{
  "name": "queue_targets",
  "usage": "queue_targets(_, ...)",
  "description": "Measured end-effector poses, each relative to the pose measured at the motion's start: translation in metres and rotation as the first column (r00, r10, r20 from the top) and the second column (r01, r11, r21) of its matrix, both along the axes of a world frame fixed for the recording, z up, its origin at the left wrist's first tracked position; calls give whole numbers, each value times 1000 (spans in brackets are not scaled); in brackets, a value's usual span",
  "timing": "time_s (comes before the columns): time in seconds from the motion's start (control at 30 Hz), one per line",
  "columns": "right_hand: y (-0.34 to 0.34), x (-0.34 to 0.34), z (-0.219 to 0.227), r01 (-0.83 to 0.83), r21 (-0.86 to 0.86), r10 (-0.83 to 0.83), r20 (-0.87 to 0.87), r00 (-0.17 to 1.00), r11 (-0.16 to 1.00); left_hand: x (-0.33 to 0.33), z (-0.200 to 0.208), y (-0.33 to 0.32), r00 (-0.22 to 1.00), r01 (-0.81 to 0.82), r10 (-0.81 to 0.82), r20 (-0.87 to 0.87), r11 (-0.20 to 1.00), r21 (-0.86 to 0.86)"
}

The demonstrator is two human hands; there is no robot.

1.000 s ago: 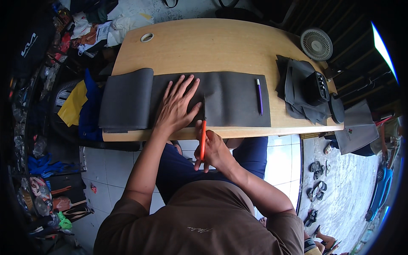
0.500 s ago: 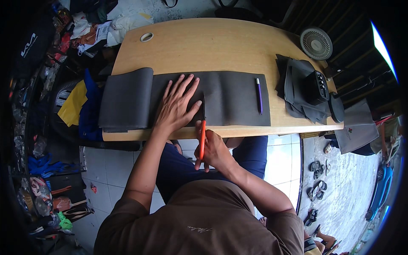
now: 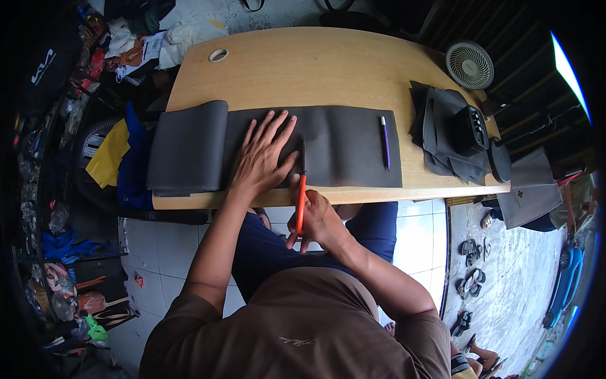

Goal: The recorder is measuring and cutting pieces of dark gray fabric on a wooden table using a pen and scissors.

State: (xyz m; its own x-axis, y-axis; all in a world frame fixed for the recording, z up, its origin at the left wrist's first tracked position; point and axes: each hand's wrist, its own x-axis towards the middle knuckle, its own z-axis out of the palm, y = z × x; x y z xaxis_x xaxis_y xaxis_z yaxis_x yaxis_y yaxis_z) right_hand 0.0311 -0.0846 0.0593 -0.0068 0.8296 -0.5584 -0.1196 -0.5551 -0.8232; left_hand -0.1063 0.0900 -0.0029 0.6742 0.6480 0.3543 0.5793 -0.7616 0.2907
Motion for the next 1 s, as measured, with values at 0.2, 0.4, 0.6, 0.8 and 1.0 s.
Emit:
queue_targets(0.2, 1, -1, -11, 3, 44, -5, 34, 999, 999, 1, 3, -1, 1000, -8, 8, -16, 1000, -9)
queue_targets(0.4, 3, -4, -2, 10, 16, -11, 32, 999, 1000, 0, 3, -1, 1000, -6, 6, -19, 1000, -11)
queue_targets(0.6, 3, -5, 6, -3, 37, 2, 36, 999, 999, 0, 2, -1, 1000, -3, 3, -14, 1000, -13)
queue_targets(0.8, 4, 0, 2, -30, 56, 27, 61, 998, 998, 0, 2, 0, 1000, -1, 1, -15, 1000, -12)
queue_targets(1.0, 5, 4, 2, -59, 34, 59, 12, 998, 998, 0, 3, 0, 1000, 2, -2, -8, 1000, -2)
